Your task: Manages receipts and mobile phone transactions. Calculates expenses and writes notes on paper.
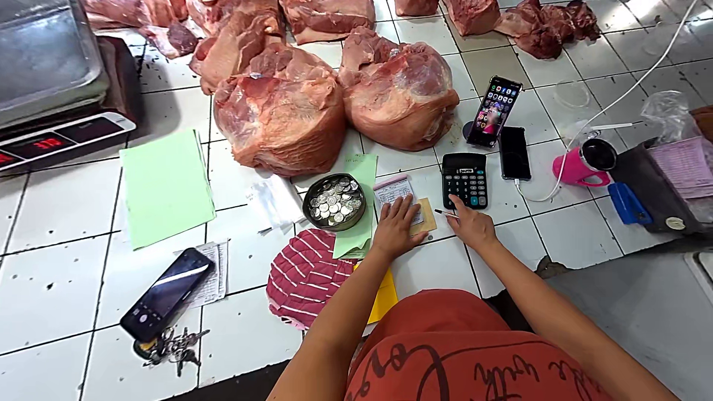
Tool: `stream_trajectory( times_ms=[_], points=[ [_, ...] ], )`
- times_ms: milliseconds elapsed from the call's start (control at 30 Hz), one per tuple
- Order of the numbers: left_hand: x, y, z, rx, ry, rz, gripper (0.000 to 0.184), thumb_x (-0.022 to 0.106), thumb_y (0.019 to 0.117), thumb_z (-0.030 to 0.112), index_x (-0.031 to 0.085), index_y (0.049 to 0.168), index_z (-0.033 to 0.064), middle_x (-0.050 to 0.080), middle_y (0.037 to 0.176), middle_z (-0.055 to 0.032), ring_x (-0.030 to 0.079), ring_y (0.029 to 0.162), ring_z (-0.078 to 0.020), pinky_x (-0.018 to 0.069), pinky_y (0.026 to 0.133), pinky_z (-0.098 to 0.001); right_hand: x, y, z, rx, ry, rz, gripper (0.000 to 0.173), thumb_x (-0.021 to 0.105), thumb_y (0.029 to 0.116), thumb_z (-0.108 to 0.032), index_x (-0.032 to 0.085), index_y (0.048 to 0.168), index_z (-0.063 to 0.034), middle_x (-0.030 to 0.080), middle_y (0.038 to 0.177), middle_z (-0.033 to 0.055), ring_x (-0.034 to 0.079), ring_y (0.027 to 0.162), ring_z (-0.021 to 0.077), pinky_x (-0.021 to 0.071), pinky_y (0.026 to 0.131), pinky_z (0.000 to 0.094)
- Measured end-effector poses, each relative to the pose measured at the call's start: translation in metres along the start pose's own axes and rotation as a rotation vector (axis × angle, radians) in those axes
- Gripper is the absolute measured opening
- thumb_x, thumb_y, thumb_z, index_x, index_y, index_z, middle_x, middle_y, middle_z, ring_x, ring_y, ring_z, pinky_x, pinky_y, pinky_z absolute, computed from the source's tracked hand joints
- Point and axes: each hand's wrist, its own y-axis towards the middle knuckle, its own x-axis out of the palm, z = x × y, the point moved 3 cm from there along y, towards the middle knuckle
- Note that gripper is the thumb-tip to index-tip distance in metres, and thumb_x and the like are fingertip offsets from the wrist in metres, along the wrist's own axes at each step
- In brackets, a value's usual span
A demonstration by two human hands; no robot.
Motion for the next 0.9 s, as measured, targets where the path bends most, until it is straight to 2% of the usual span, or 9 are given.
stream_trajectory(
  times_ms=[100,200,367,500,567,667,800,900],
  points=[
    [0.0,0.0,-0.001,0.004,0.005,0.011,0.078,0.043,0.0966,0.069,0.044,0.155,0.0175,0.03,0.168,-0.0091,0.028,0.154,-0.0312,0.0189,0.122,-0.057,-0.009,0.005,0.002,0.049,0.035,0.05,0.057,0.049,0.1069,-0.04,0.042,0.156,-0.013,0.071,0.12,0.0213,0.071,0.105,0.0421,0.053,0.088,0.059],
    [0.001,0.0,-0.001,0.004,0.007,0.009,0.078,0.043,0.0968,0.07,0.044,0.155,0.0176,0.03,0.168,-0.009,0.027,0.155,-0.0314,0.0191,0.122,-0.0575,-0.013,0.009,0.009,0.097,0.014,0.009,0.058,0.047,0.1078,-0.043,0.039,0.158,-0.0156,0.071,0.122,0.0206,0.069,0.11,0.0417,0.0512,0.093,0.0589],
    [0.001,0.0,-0.002,0.0,0.008,-0.005,0.079,0.041,0.0967,0.071,0.043,0.156,0.0183,0.029,0.168,-0.0082,0.026,0.155,-0.0305,0.0182,0.122,-0.0572,-0.01,0.003,0.005,0.029,0.01,0.071,0.055,0.049,0.1066,-0.038,0.044,0.155,-0.0131,0.072,0.12,0.02,0.071,0.103,0.0414,0.0537,0.086,0.0582],
    [0.0,0.0,-0.002,-0.003,0.004,-0.007,0.079,0.042,0.0965,0.071,0.043,0.156,0.0184,0.029,0.168,-0.008,0.026,0.155,-0.0301,0.0178,0.122,-0.0572,-0.008,0.002,0.003,0.056,0.018,0.042,0.052,0.049,0.1069,-0.037,0.048,0.152,-0.0109,0.072,0.119,0.0202,0.071,0.106,0.0407,0.0531,0.089,0.0574],
    [0.0,0.0,-0.002,-0.004,0.005,-0.001,0.079,0.042,0.0965,0.071,0.043,0.156,0.0184,0.029,0.168,-0.0081,0.026,0.155,-0.0307,0.0181,0.122,-0.0574,-0.012,0.006,0.001,0.054,0.02,0.049,0.055,0.05,0.1068,-0.037,0.044,0.155,-0.0119,0.072,0.119,0.0207,0.071,0.105,0.0414,0.0529,0.088,0.0585],
    [0.001,-0.001,-0.002,0.003,0.011,0.011,0.079,0.042,0.0964,0.07,0.044,0.155,0.0181,0.03,0.168,-0.0089,0.028,0.154,-0.0312,0.0189,0.122,-0.0577,-0.016,0.012,0.0,0.091,-0.022,-0.032,0.056,0.047,0.1078,-0.041,0.04,0.158,-0.017,0.071,0.122,0.0195,0.069,0.111,0.0396,0.0511,0.093,0.0573],
    [0.0,0.0,-0.002,-0.003,0.014,-0.013,0.079,0.042,0.0969,0.07,0.042,0.156,0.0182,0.029,0.168,-0.0089,0.026,0.155,-0.0308,0.0182,0.122,-0.0576,-0.017,0.004,0.016,0.062,0.028,0.095,0.055,0.051,0.1063,-0.039,0.045,0.156,-0.0154,0.073,0.116,0.0216,0.071,0.101,0.0436,0.053,0.086,0.0604],
    [-0.001,0.001,-0.002,-0.01,0.011,-0.048,0.079,0.043,0.097,0.069,0.041,0.157,0.0178,0.027,0.169,-0.0093,0.025,0.155,-0.0313,0.0184,0.122,-0.0571,-0.007,-0.006,0.036,0.05,0.024,0.146,0.056,0.053,0.1049,-0.034,0.043,0.157,-0.0148,0.072,0.118,0.0221,0.072,0.099,0.0447,0.0535,0.083,0.0623]
  ],
)
